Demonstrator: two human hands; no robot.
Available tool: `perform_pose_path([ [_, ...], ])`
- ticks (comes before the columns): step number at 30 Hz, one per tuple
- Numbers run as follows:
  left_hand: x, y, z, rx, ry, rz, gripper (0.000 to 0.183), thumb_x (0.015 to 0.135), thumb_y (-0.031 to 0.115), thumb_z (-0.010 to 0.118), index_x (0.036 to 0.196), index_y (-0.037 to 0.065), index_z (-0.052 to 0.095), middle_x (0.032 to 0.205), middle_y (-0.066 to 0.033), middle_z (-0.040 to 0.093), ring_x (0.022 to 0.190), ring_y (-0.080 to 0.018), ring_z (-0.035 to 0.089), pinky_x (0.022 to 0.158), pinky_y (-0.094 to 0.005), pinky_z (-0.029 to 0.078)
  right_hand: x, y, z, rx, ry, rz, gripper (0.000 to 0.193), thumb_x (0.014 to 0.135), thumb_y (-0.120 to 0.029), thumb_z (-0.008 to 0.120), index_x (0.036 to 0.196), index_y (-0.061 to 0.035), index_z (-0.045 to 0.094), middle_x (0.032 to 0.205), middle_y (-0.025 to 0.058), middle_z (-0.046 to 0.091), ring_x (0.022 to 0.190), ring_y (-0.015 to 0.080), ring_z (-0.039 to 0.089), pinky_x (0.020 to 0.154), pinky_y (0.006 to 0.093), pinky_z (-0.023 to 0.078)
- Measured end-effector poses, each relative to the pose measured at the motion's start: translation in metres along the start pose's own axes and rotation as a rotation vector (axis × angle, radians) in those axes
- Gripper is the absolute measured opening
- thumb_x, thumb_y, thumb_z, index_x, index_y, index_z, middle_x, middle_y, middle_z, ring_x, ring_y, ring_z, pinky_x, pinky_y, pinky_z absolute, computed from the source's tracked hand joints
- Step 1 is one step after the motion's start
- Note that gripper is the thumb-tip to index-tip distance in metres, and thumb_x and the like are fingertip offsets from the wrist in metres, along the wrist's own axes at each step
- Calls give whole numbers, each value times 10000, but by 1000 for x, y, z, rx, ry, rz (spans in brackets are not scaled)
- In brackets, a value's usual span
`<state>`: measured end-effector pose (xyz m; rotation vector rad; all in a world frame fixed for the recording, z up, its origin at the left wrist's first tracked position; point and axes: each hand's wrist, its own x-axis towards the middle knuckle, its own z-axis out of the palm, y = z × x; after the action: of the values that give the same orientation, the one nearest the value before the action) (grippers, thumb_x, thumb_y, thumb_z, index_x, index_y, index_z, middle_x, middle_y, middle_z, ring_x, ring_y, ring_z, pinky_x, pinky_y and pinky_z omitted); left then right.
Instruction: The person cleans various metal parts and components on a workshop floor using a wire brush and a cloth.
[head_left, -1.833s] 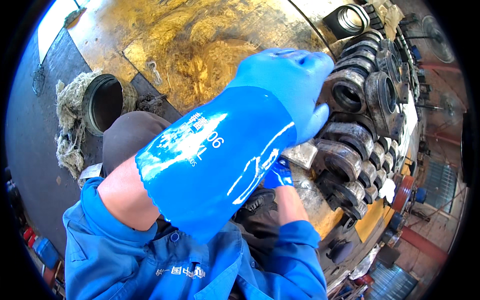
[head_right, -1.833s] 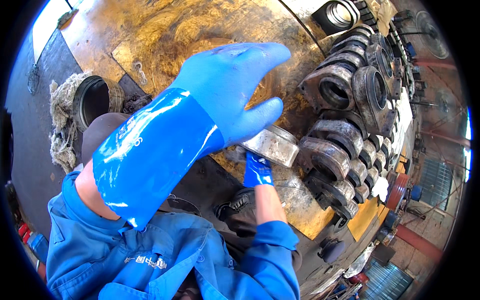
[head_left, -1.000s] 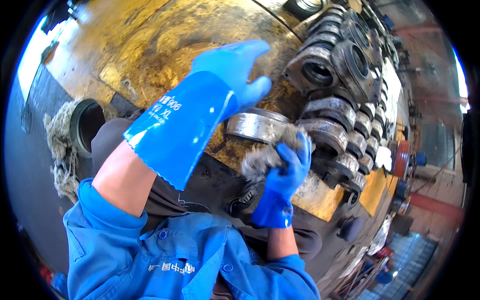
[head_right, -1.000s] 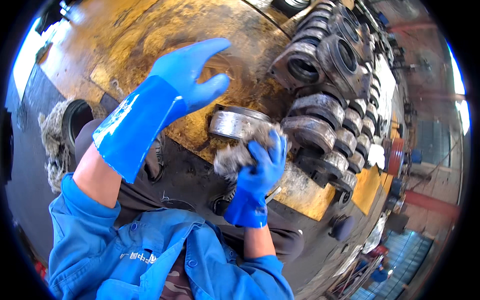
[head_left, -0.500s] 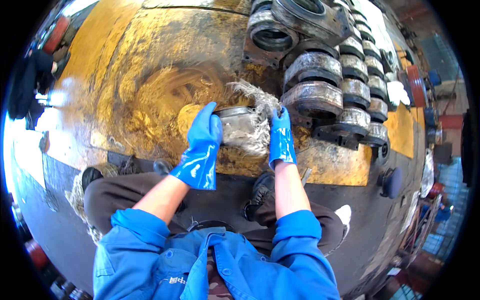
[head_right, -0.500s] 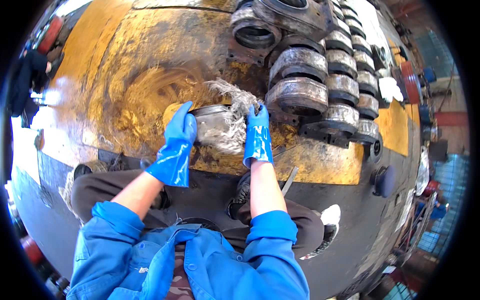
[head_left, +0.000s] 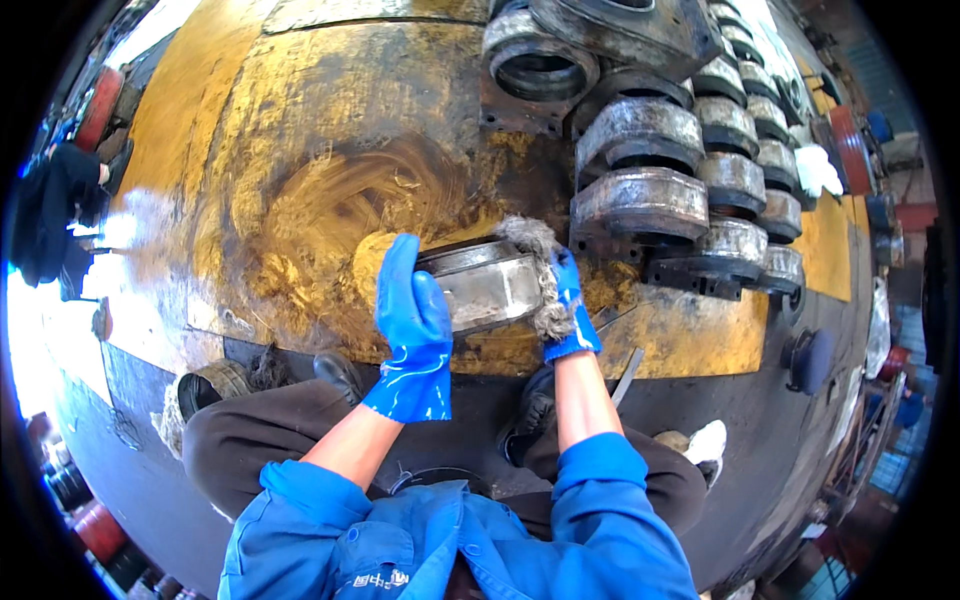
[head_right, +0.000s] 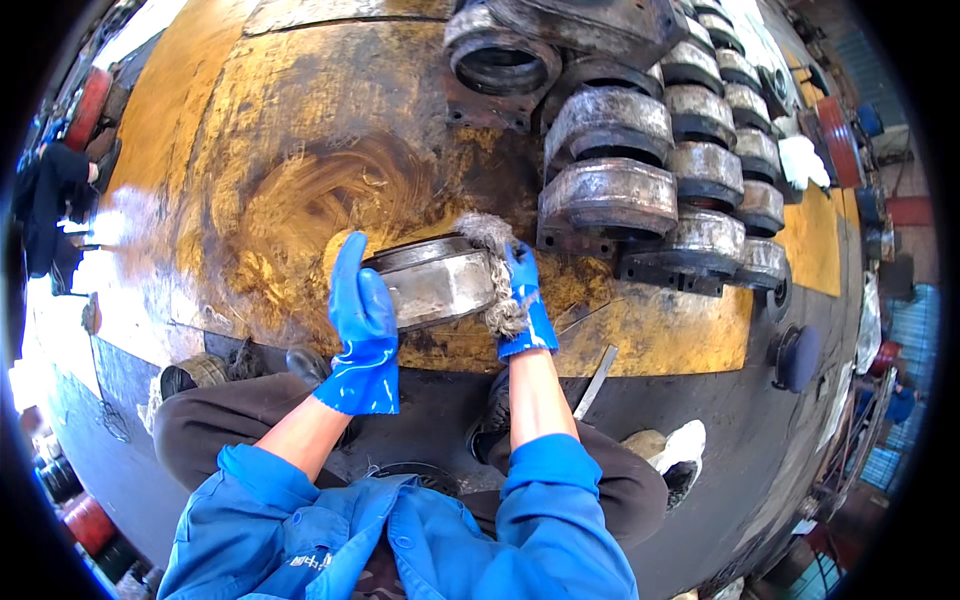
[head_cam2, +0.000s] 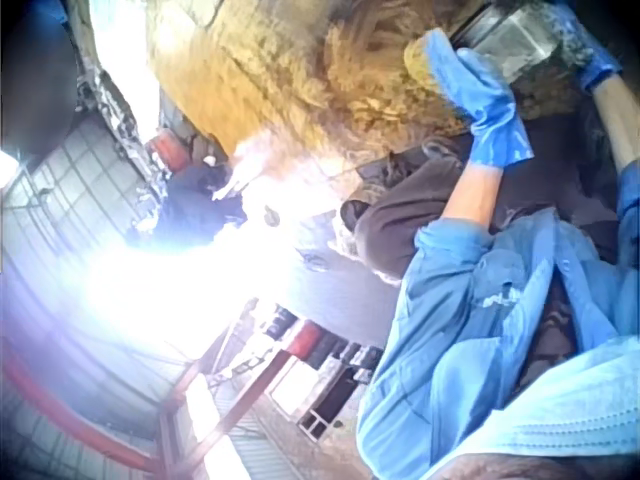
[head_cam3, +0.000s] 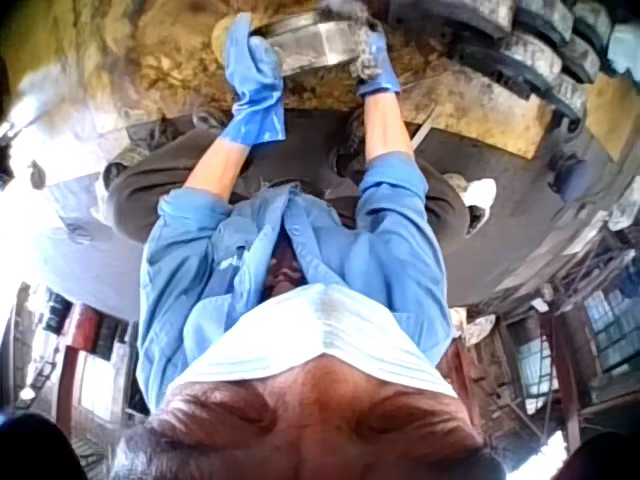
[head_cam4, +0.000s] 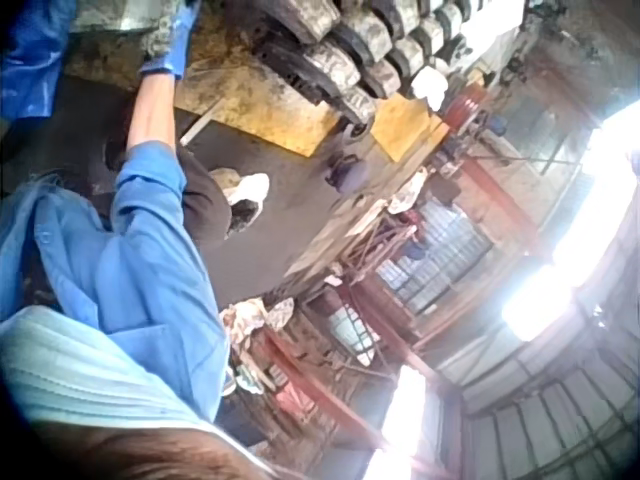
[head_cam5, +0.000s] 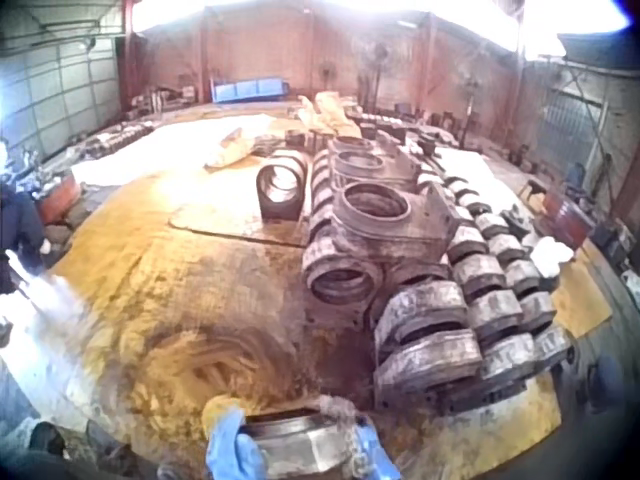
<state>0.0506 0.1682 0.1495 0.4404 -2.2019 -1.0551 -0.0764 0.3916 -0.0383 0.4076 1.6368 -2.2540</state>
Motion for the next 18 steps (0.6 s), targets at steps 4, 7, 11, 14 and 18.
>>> perform_pose_path([
  [4, 3, -7, -12, 29, 66, 1, 367, 1003, 138, 541, 1317, -32, 628, 1324, -265, 642, 1262, -430, 599, 1111, -488, 447, -51, -72, 64, -429, 54, -450, 240, 959, -115, 677, 1168, 1, 654, 1128, 111, 708, 1047, 200, 651, 963, 358, 518],
  [7, 3, -10, -6, -13, 69, -32, 384, 991, 160, 573, 1330, -12, 629, 1336, -254, 640, 1253, -427, 602, 1108, -493, 446, -99, -138, 141, -825, -61, -939, 236, 791, -49, 678, 1017, -12, 731, 1171, 215, 701, 1139, 377, 661, 1014, 435, 512],
  [11, 8, -37, -9, -658, 67, -440, 400, 1065, 224, 575, 1386, -14, 588, 1277, -128, 672, 1128, -214, 645, 1009, -349, 512, -159, -159, 212, -1209, -219, -1154, 308, 698, -16, 687, 999, -38, 751, 1158, 203, 721, 1167, 394, 660, 1008, 455, 534],
  [14, 29, -25, -45, -1346, 19, -676, 426, 1057, 280, 610, 1372, -7, 605, 1280, -99, 680, 1148, -196, 654, 1019, -335, 526, -147, -151, 232, -810, -558, -1058, 329, 713, -16, 648, 1028, -37, 739, 1159, 201, 713, 1193, 395, 647, 1042, 459, 507],
  [18, 68, 37, -116, -2075, -322, -788, 353, 1027, 204, 628, 1319, 6, 635, 1096, -73, 744, 963, -203, 722, 908, -336, 590, -175, -139, 284, -717, -386, -1198, 408, 857, -76, 564, 1244, -4, 672, 1277, 226, 672, 1259, 399, 607, 1169, 463, 387],
])
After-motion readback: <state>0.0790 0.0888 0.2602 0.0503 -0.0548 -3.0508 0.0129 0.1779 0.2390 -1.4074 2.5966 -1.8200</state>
